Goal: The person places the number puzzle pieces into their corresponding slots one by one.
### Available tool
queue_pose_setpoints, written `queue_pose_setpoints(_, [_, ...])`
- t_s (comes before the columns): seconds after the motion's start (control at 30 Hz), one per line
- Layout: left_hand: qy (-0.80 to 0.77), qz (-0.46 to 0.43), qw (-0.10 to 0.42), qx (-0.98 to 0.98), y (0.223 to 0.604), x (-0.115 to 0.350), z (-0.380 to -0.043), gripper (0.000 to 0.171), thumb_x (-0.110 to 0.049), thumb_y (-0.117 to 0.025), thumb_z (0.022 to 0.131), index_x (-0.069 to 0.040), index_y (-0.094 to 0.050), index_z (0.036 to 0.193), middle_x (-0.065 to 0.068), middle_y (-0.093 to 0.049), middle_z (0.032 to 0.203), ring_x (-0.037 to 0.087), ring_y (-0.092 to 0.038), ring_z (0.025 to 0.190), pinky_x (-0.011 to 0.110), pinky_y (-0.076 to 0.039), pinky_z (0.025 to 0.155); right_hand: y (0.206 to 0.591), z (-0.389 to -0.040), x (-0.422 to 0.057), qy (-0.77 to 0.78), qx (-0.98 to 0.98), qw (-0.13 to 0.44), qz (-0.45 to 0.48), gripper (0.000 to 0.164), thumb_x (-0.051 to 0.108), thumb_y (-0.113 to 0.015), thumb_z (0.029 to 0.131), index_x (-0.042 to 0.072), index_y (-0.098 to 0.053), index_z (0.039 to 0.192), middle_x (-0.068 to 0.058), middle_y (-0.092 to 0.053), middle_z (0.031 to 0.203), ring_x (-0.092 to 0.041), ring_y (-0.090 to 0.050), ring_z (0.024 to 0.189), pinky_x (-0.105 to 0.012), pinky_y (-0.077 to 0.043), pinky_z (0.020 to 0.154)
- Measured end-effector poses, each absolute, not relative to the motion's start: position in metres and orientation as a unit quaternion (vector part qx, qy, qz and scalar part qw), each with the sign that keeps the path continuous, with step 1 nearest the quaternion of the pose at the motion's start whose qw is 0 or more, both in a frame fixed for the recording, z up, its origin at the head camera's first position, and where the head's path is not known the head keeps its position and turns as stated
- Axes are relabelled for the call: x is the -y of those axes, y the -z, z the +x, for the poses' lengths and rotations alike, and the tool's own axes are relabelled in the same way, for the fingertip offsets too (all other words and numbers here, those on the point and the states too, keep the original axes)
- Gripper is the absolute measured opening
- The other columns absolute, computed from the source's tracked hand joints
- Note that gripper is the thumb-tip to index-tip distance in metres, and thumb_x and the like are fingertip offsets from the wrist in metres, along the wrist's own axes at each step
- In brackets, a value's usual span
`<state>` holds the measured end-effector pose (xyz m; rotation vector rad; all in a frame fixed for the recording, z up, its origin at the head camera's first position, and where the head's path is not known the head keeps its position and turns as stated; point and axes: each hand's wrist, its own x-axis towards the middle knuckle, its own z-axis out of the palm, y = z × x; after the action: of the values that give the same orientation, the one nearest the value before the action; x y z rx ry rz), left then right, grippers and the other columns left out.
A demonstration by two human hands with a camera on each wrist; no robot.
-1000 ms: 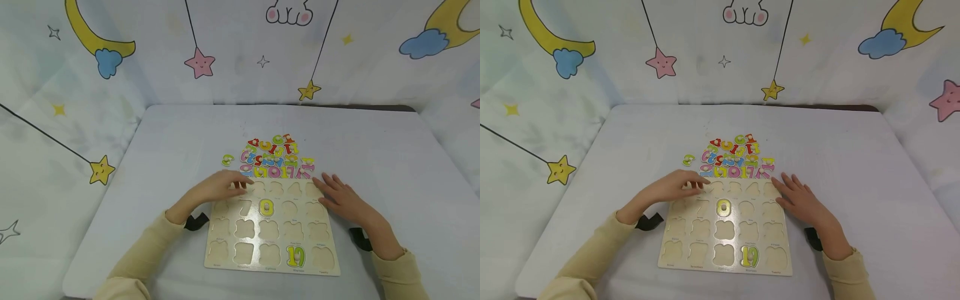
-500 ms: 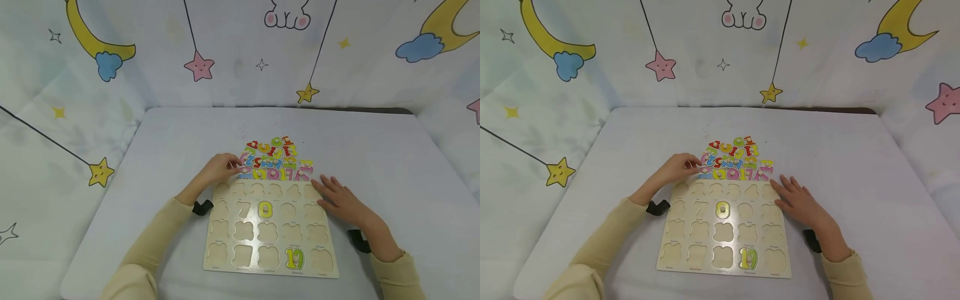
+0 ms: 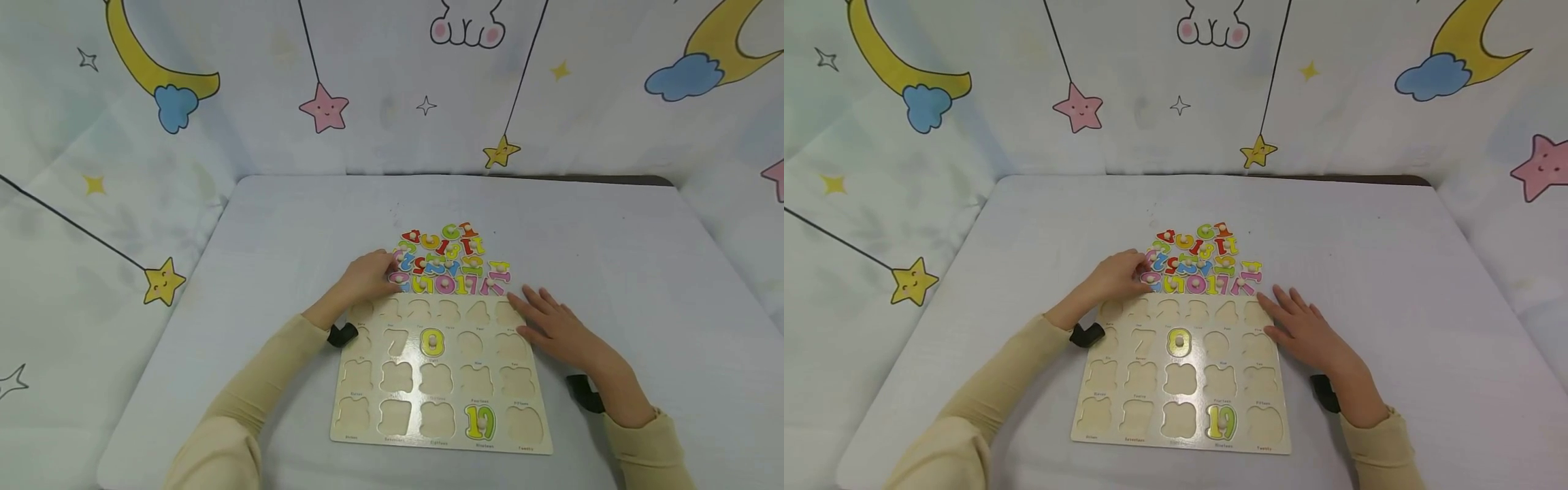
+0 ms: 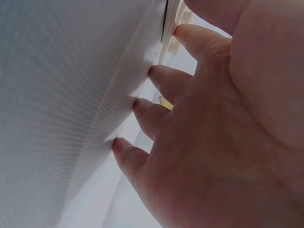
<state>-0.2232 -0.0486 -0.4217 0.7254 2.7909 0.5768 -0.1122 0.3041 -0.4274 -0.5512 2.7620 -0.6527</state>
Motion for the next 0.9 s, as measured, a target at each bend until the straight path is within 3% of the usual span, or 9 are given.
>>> queue_pose_setpoints(0.47, [-0.161,0.255,0.098,-0.948,0.4152,0.0444,-0.2199,0.034,-0.029,-0.077,0.079,-0.006,-0.06,0.099,0.001,-0.052,0.088,0.016,-0.048,0.076,0.031,-0.04,0.067,0.4286,-0.1122,-0.3031,0.214,-0.951,0.123,-0.188,0.064,0.037,-0.054,0.094,0.013,-0.028,0.148,-0.025,-0.017,0.149,-0.046,-0.005,0.135,-0.066,-0.008,0.098])
queue_pose_setpoints(0.7, [-0.194,0.249,0.109,-0.943,0.4163,0.0453,-0.2197,0.043,-0.027,-0.075,0.08,-0.004,-0.053,0.109,0.003,-0.052,0.091,0.018,-0.049,0.082,0.032,-0.041,0.073,0.4272,-0.112,-0.3038,0.212,-0.951,0.124,-0.187,0.064,0.037,-0.054,0.094,0.012,-0.028,0.147,-0.025,-0.017,0.149,-0.046,-0.006,0.135,-0.066,-0.008,0.098])
queue_pose_setpoints(0.9, [-0.215,0.269,0.091,-0.934,0.4163,0.0474,-0.2157,0.034,-0.017,-0.072,0.082,-0.008,-0.047,0.104,0.003,-0.05,0.08,0.019,-0.047,0.072,0.031,-0.036,0.063,0.4278,-0.1121,-0.3041,0.217,-0.95,0.128,-0.183,0.064,0.038,-0.053,0.094,0.013,-0.028,0.148,-0.024,-0.016,0.149,-0.045,-0.004,0.135,-0.066,-0.007,0.099])
